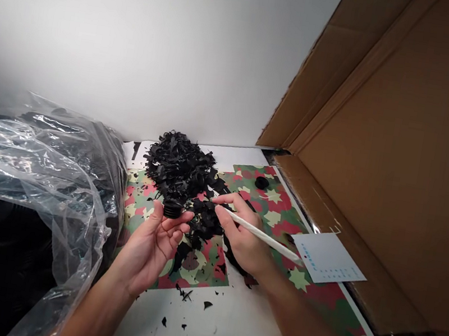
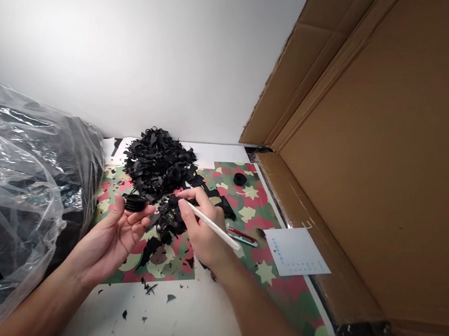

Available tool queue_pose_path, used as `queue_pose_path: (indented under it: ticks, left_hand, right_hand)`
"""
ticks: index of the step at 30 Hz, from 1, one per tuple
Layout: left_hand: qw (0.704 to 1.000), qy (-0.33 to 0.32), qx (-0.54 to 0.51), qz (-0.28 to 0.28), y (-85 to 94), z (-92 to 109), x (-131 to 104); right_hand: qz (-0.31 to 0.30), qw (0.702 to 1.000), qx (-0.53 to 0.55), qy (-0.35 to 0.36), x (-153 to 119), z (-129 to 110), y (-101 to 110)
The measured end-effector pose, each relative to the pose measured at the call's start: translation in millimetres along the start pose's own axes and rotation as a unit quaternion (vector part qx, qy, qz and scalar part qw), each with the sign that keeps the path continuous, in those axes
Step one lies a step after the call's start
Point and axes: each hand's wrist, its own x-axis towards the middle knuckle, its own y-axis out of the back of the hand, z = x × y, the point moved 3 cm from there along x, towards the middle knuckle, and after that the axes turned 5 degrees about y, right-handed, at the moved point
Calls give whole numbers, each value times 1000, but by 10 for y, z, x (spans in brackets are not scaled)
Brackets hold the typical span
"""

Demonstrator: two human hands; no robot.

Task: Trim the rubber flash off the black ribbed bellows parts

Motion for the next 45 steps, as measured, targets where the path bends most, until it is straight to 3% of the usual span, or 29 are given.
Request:
queue_pose_path:
  ticks: [7, 10, 15, 20, 23, 25, 29, 32, 38, 42, 45]
  left_hand:
    - [998, -39, -4, -55, 27, -13, 9]
    - [994, -73, -1, -80, 45, 6, 0]
    - [993, -65, 32, -92, 34, 24, -45]
    - [994, -58, 32, -90, 26, 17, -58]
    - [992, -47, 34, -115, 15, 5, -84]
    - [989, -46, 48, -129, 7, -1, -109]
    - [981, -75, 91, -153, -9, -13, -129]
    - [975, -109, 108, -159, -8, -18, -107]
    - [965, -188, 165, -71, 58, 6, -50]
    - [938, -232, 254, -46, 59, 23, -64]
    - [922, -268, 275, -48, 35, 50, -110]
  right_hand:
    - [-54, 991, 91, 87, -113, -32, -115]
    - [-71, 987, 125, 67, -153, -14, -171]
    - [-51, 993, 97, 39, -142, -6, -156]
    - [2, 992, -118, 35, -19, 56, 276]
    - [-13, 959, -282, 28, -25, 245, 625]
    - [-58, 947, -315, -3, -74, 423, 776]
    - [-84, 958, -246, -122, -182, 688, 883]
    - [-120, 963, -162, -180, -231, 712, 873]
    - [-33, 976, 35, -211, -246, 468, 865]
    - [-25, 984, 114, -133, -164, 175, 579]
    - [-73, 989, 111, -64, -89, -56, 315]
